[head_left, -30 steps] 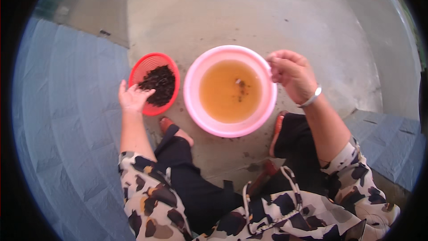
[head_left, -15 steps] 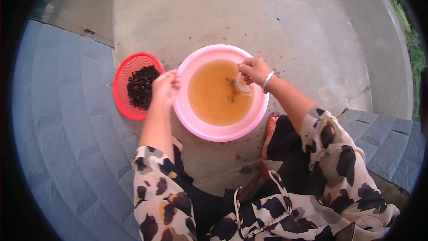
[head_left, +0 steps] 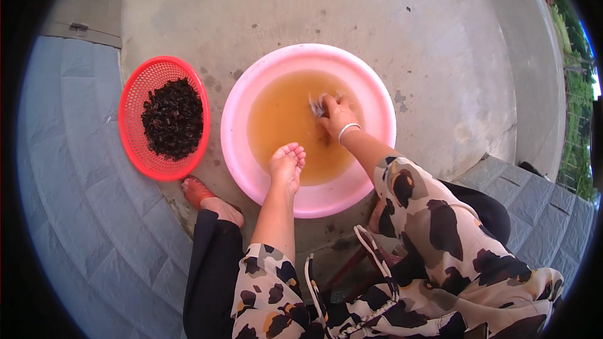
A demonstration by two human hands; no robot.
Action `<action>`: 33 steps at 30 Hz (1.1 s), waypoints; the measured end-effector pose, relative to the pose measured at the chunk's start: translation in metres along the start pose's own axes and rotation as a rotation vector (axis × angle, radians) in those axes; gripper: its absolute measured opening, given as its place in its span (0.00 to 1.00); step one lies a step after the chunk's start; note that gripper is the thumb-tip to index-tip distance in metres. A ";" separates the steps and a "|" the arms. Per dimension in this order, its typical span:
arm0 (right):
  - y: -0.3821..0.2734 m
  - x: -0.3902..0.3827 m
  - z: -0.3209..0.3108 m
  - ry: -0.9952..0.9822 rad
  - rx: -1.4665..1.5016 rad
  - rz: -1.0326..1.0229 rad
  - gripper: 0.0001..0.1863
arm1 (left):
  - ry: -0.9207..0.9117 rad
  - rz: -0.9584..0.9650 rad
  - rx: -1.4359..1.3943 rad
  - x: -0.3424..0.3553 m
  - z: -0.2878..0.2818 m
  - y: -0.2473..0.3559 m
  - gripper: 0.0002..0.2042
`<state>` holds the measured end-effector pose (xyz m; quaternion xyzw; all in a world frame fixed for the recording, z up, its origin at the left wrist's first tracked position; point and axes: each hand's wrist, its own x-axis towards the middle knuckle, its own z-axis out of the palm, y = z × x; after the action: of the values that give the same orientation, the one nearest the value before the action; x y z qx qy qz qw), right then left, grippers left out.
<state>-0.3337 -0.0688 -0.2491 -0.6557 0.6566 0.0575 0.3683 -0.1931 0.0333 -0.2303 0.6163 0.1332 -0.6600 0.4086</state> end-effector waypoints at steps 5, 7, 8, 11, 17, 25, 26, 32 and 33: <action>0.012 0.015 0.024 -0.057 -0.101 -0.268 0.14 | -0.106 0.047 -0.019 0.005 0.015 0.001 0.13; 0.015 0.003 0.023 -0.087 0.031 -0.267 0.10 | -0.079 0.052 -0.012 0.003 0.014 0.002 0.12; 0.025 -0.002 0.019 -0.024 0.070 -0.182 0.10 | -0.062 0.055 -0.003 0.003 0.016 0.001 0.11; 0.049 -0.020 0.011 0.119 0.071 -0.135 0.13 | 0.004 0.133 0.074 0.005 0.006 0.003 0.11; 0.062 -0.054 0.029 -0.190 -0.186 -0.271 0.14 | 0.010 0.131 0.160 -0.005 0.008 -0.008 0.08; 0.049 -0.056 0.015 -0.110 -0.181 -0.036 0.10 | 0.077 0.136 0.263 -0.011 0.012 0.000 0.07; 0.054 -0.049 0.001 -0.034 -0.108 0.013 0.09 | 0.099 0.141 0.253 -0.011 0.014 0.002 0.07; 0.049 -0.040 -0.001 -0.169 -0.323 -0.093 0.16 | 0.107 0.145 0.310 0.000 0.001 0.001 0.08; 0.045 -0.048 0.007 -0.249 -0.351 -0.116 0.19 | 0.112 0.142 0.308 0.001 -0.002 -0.001 0.08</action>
<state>-0.3783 -0.0196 -0.2456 -0.7344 0.5469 0.2301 0.3295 -0.1921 0.0349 -0.2318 0.7152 0.0089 -0.6067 0.3468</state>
